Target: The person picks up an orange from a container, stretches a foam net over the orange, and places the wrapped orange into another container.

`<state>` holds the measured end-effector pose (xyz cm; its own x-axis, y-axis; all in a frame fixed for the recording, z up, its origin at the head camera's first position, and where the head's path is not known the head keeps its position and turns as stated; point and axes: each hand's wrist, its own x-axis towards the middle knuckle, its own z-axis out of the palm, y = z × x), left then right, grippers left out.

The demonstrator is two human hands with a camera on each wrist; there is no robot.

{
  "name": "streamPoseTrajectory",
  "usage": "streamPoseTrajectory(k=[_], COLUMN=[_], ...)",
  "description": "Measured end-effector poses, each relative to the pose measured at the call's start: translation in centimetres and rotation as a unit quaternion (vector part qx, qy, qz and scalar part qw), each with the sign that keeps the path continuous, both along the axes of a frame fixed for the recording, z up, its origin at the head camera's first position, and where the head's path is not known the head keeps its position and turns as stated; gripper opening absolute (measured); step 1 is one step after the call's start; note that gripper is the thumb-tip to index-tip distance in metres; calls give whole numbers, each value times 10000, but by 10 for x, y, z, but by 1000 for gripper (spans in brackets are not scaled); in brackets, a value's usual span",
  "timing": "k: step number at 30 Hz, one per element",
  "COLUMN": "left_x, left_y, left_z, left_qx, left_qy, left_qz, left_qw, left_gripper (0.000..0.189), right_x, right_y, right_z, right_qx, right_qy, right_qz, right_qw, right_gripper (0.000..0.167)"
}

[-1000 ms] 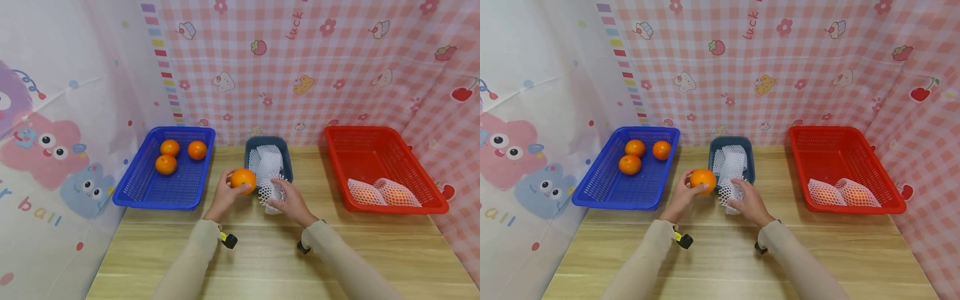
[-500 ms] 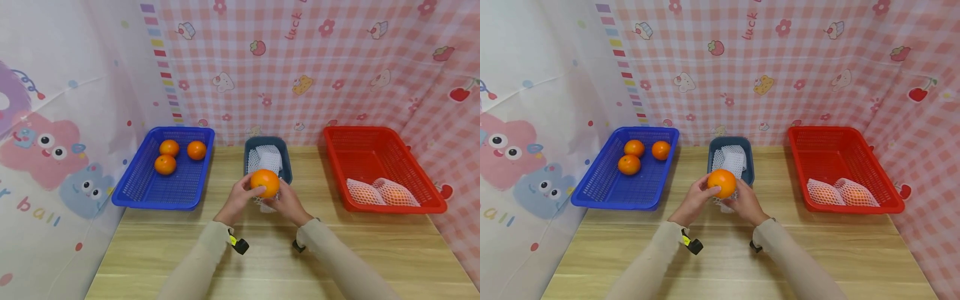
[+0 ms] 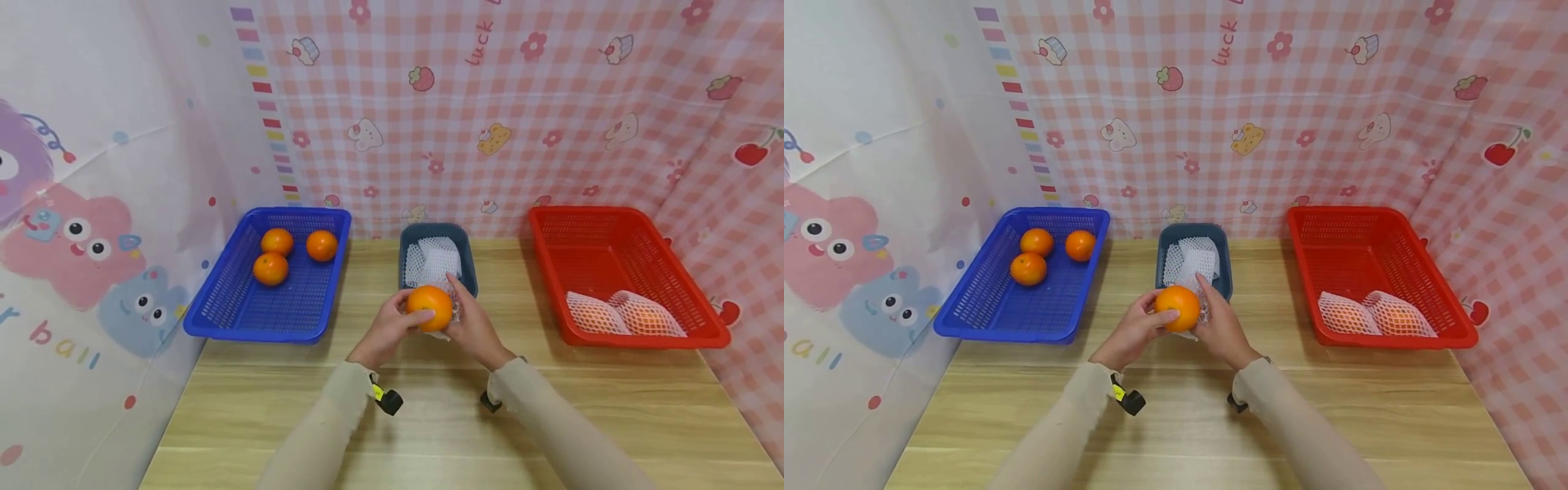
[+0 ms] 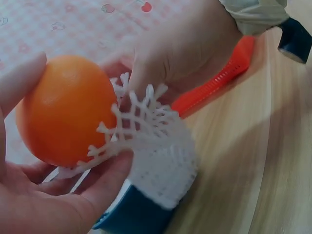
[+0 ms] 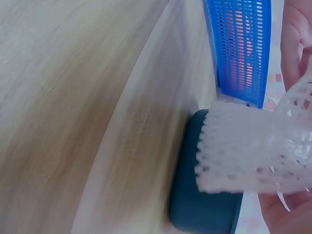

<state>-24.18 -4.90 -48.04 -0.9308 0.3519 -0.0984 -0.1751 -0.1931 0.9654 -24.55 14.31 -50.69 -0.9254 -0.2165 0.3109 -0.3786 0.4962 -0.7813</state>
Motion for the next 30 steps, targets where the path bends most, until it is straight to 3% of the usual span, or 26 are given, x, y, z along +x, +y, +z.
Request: streamPoseTrajectory(k=[3,7,10,13,19,22,25,29,30], left_x=[0,0,0,-1,-1,-1,2,3,0], left_y=[0,1,1,2,0,-1,-3,-6,-6], left_z=[1,2,0,-3,-8,-9,-2,0,-6], left_qx=[21,-392,-954,-1392,-1581,-1438,-1190,-801,-676], left_qy=[-53,29,212,445,476,503,436,265,239], left_qz=[127,331,388,470,681,649,612,852,921], left_qw=[9999,9987,9945,9881,9839,9862,9900,9928,9932], left_gripper=[80,101,93,82,82,84,82,73,72], right_x=[1,4,6,9,18,21,22,20,20], right_y=[3,3,1,-4,-19,-22,-20,-14,-14], right_z=[-2,-3,-1,2,6,8,10,10,9], right_qx=[-188,86,56,-317,-901,-928,-908,-939,-964], right_qy=[-91,575,1096,1439,1848,1618,1141,811,799], right_qz=[-252,-878,-1180,-1017,-233,-333,-678,-891,-894], right_qw=[9995,9944,9869,9838,9784,9819,9870,9883,9881], right_gripper=[92,40,11,8,13,13,12,10,10])
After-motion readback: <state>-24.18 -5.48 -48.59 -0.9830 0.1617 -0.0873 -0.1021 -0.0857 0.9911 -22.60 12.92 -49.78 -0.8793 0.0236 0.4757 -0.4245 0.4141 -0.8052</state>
